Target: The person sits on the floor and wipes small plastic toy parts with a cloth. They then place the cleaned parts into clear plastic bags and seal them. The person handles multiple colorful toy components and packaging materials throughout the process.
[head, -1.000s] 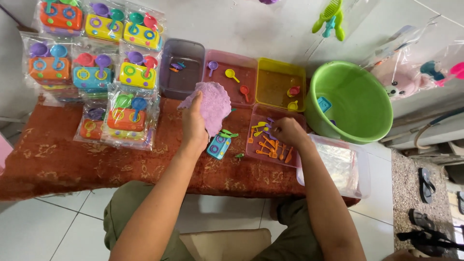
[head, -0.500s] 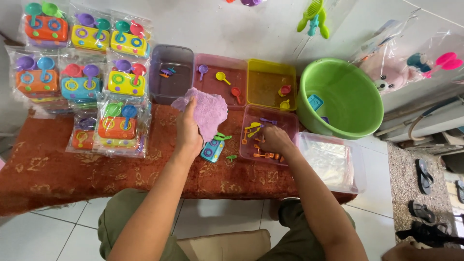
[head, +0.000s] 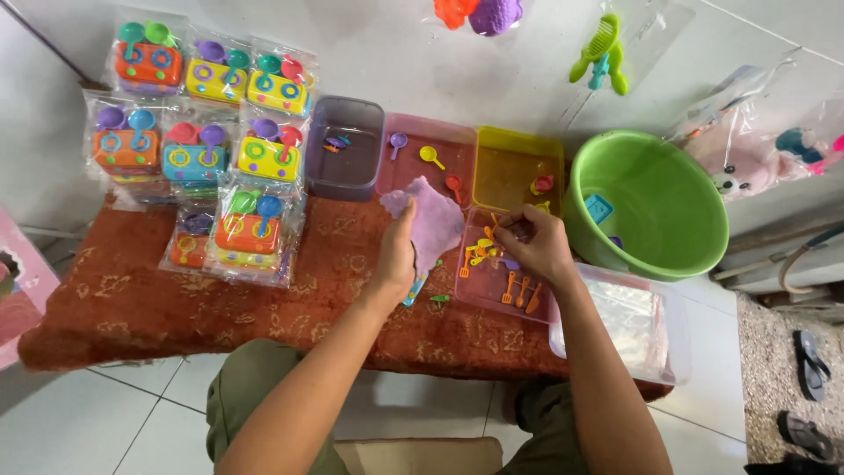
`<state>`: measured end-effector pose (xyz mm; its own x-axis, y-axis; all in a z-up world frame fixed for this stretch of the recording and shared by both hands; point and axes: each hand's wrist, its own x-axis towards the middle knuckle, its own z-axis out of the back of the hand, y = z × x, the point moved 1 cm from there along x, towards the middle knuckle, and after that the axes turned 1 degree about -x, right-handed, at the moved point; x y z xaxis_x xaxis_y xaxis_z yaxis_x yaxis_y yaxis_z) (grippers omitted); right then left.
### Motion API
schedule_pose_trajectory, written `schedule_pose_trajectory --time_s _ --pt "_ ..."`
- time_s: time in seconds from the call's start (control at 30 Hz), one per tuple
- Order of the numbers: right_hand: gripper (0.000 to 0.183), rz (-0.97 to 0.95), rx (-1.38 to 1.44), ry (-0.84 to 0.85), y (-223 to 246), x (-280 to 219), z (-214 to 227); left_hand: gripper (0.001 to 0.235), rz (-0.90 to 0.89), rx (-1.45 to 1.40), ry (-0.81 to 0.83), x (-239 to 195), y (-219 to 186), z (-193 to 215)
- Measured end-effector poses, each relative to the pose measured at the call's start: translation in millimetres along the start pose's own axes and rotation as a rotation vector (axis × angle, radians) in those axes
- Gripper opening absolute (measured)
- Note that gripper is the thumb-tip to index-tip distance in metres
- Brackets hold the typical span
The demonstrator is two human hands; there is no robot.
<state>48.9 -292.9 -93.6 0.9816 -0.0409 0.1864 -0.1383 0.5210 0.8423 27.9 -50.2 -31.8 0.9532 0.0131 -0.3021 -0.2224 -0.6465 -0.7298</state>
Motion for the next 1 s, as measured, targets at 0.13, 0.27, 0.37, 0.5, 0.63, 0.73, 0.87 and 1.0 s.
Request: schedule_pose_trajectory --time_s 0.13,0.27,0.37,0.5,0.63,0.73,0.87,1.0 --pt "0.021 -0.014 0.197 -0.045 22.0 -5.3 -25.3 0.05 0.022 0.093 0.042 -11.5 5.7 -7.0" --pt "0.018 -0.011 0.2 -0.1 34.1 -7.3 -53.7 0.064 0.042 0.33 0.045 3.2 37.2 8.5" --pt "0.015 0.077 0.038 -0.146 52.4 -10.3 -67.4 0.055 0.026 0.336 -0.026 24.1 63.3 24.9" --pt "0.017 0.295 -0.059 -0.132 66.8 -11.8 -73.2 0.029 -0.039 0.287 -0.156 31.4 69.9 28.3" --pt "0.013 0.362 -0.06 -0.224 51.5 -4.8 -62.6 0.024 -0.074 0.152 -0.218 16.5 44.0 8.9" --pt "0.017 0.077 0.166 -0.274 44.2 -2.5 -56.1 0.022 -0.099 0.009 -0.249 18.1 41.3 10.2" --pt "0.025 -0.266 0.492 -0.075 12.8 -3.3 -67.6 0.023 -0.055 -0.222 -0.186 16.7 34.1 11.6" --pt "0.017 -0.308 0.781 0.13 -22.5 -1.1 -83.7 0.016 -0.091 -0.289 -0.19 22.0 27.9 16.4"
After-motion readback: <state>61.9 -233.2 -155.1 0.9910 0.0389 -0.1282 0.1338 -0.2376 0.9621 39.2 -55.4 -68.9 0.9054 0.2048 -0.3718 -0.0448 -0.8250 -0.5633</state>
